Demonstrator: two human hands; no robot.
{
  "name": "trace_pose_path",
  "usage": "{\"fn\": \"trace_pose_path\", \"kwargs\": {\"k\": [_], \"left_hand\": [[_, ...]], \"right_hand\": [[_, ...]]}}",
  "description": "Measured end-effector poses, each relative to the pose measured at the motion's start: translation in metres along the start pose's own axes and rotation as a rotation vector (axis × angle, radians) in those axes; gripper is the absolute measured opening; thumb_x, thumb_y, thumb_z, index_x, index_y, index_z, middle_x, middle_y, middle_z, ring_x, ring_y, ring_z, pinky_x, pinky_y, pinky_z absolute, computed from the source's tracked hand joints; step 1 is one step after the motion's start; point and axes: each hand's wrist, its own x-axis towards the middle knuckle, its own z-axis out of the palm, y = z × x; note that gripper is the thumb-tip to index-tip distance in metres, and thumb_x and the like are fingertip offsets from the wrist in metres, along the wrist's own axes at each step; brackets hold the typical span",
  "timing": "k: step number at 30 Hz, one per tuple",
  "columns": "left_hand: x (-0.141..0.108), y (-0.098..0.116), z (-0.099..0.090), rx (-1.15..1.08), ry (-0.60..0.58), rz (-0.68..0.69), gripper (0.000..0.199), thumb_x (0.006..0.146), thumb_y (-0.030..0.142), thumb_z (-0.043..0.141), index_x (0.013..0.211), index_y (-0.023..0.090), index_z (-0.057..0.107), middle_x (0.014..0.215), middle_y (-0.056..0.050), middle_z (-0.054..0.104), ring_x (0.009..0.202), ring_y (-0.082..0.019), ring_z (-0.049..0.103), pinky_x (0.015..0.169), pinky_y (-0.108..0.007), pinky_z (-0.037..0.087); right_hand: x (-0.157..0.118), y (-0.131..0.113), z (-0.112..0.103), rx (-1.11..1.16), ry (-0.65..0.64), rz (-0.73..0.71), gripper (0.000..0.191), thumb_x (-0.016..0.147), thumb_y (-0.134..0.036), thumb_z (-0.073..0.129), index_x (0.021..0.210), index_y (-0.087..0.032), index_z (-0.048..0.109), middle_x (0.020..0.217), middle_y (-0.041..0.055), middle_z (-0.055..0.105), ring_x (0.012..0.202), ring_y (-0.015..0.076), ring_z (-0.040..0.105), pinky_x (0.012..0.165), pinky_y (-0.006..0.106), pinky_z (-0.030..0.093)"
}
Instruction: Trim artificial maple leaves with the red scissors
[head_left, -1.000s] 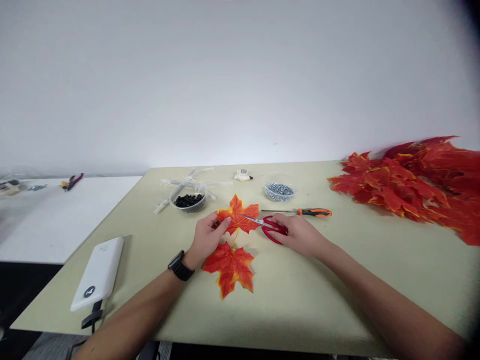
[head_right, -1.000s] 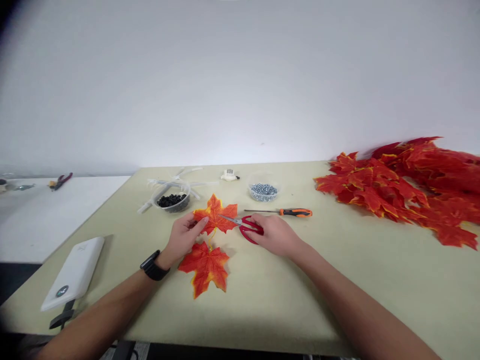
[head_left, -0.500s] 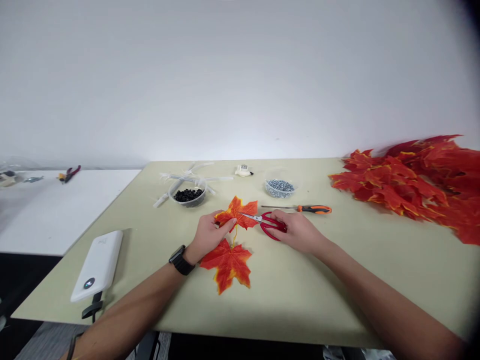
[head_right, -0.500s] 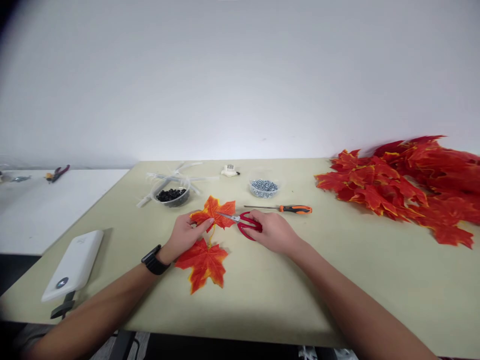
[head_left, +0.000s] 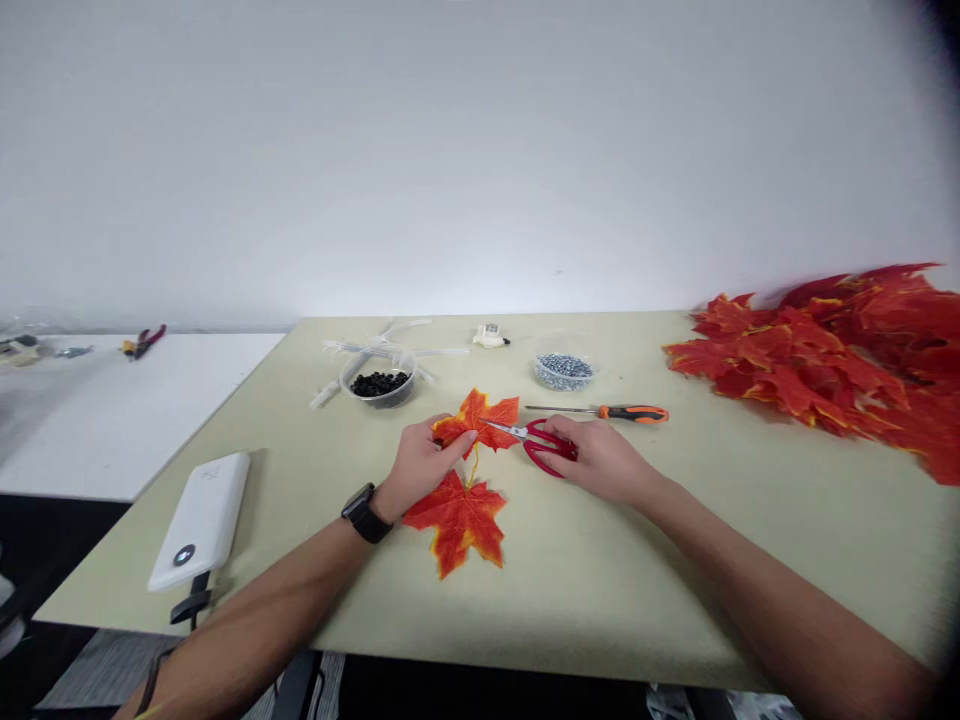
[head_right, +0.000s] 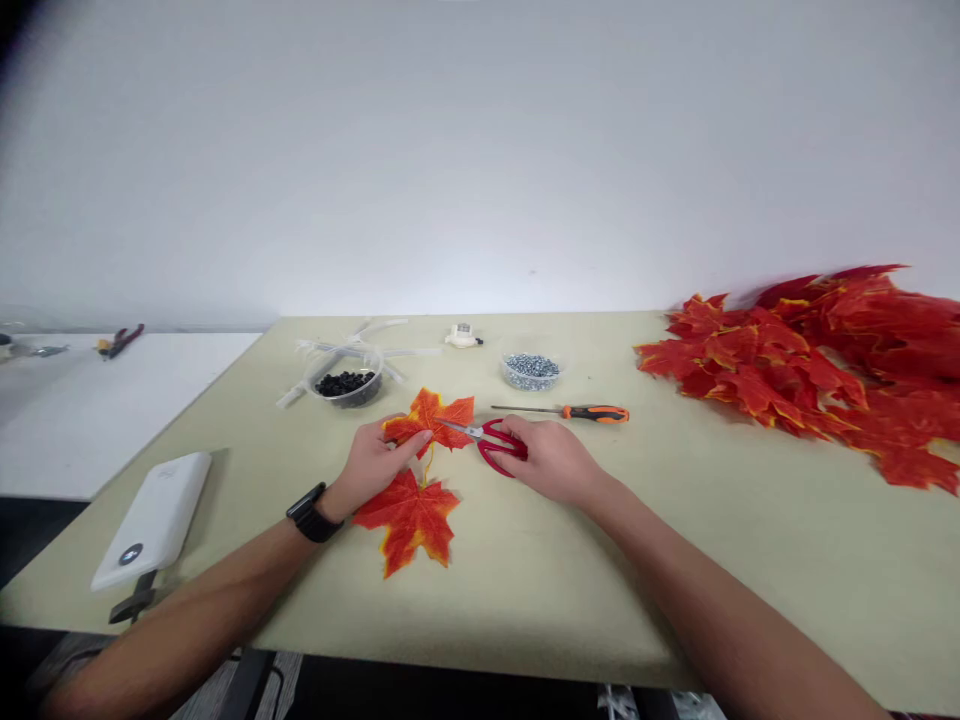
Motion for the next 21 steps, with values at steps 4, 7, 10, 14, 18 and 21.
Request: {"fn": "trace_pose_path", "kwargs": {"k": [4, 7, 10, 14, 18, 21], "left_hand": [[0.000, -0.003, 0.001, -0.007, -0.007, 0.015, 0.034, 0.089, 0.049, 0.071, 0.085, 0.016, 0.070, 0.082, -0.002, 0.072, 0.075, -0.017, 0.063, 0.069, -0.027, 0.047], [-0.001, -0.004, 0.001, -0.001, -0.019, 0.026, 0.034, 0.092, 0.049, 0.069, 0.084, 0.016, 0.069, 0.082, -0.001, 0.071, 0.077, -0.017, 0.062, 0.073, -0.028, 0.048], [-0.003, -0.005, 0.002, -0.037, -0.045, 0.026, 0.033, 0.091, 0.049, 0.071, 0.090, 0.016, 0.070, 0.089, -0.003, 0.073, 0.082, -0.019, 0.065, 0.078, -0.030, 0.051], [-0.002, -0.007, 0.006, -0.064, 0.044, 0.159, 0.047, 0.090, 0.041, 0.076, 0.129, 0.021, 0.060, 0.121, -0.009, 0.070, 0.105, -0.022, 0.067, 0.095, -0.037, 0.054], [0.002, -0.012, 0.005, 0.099, 0.318, 0.479, 0.092, 0.083, 0.037, 0.083, 0.156, 0.028, 0.028, 0.156, -0.017, 0.040, 0.132, -0.029, 0.053, 0.108, -0.048, 0.049], [0.001, -0.008, 0.001, 0.336, 0.476, 0.705, 0.094, 0.082, 0.031, 0.085, 0.157, 0.031, 0.028, 0.160, -0.016, 0.030, 0.147, -0.035, 0.036, 0.118, -0.056, 0.035]], "right_hand": [[0.000, 0.000, 0.001, 0.008, 0.008, 0.001, 0.030, 0.095, -0.050, 0.059, 0.105, -0.023, 0.069, 0.073, -0.0001, 0.068, 0.061, 0.0161, 0.057, 0.058, 0.028, 0.036], [-0.001, -0.001, 0.002, 0.026, 0.002, -0.003, 0.030, 0.095, -0.050, 0.060, 0.110, -0.025, 0.069, 0.076, -0.0003, 0.070, 0.063, 0.0159, 0.059, 0.059, 0.028, 0.038], [-0.001, -0.001, 0.003, 0.047, -0.011, -0.009, 0.029, 0.096, -0.048, 0.059, 0.113, -0.026, 0.068, 0.079, -0.0008, 0.071, 0.064, 0.0157, 0.061, 0.060, 0.027, 0.040], [-0.001, -0.001, 0.005, 0.058, -0.018, -0.014, 0.029, 0.098, -0.046, 0.057, 0.117, -0.026, 0.067, 0.079, -0.0007, 0.072, 0.064, 0.0158, 0.062, 0.059, 0.027, 0.041], [-0.001, 0.000, 0.006, 0.058, -0.009, -0.016, 0.034, 0.099, -0.046, 0.055, 0.125, -0.027, 0.067, 0.086, 0.0001, 0.074, 0.066, 0.0161, 0.064, 0.060, 0.027, 0.044], [-0.001, 0.001, 0.006, 0.053, -0.004, -0.019, 0.037, 0.100, -0.045, 0.055, 0.130, -0.027, 0.066, 0.095, 0.0014, 0.076, 0.071, 0.0172, 0.067, 0.064, 0.029, 0.048]]}}
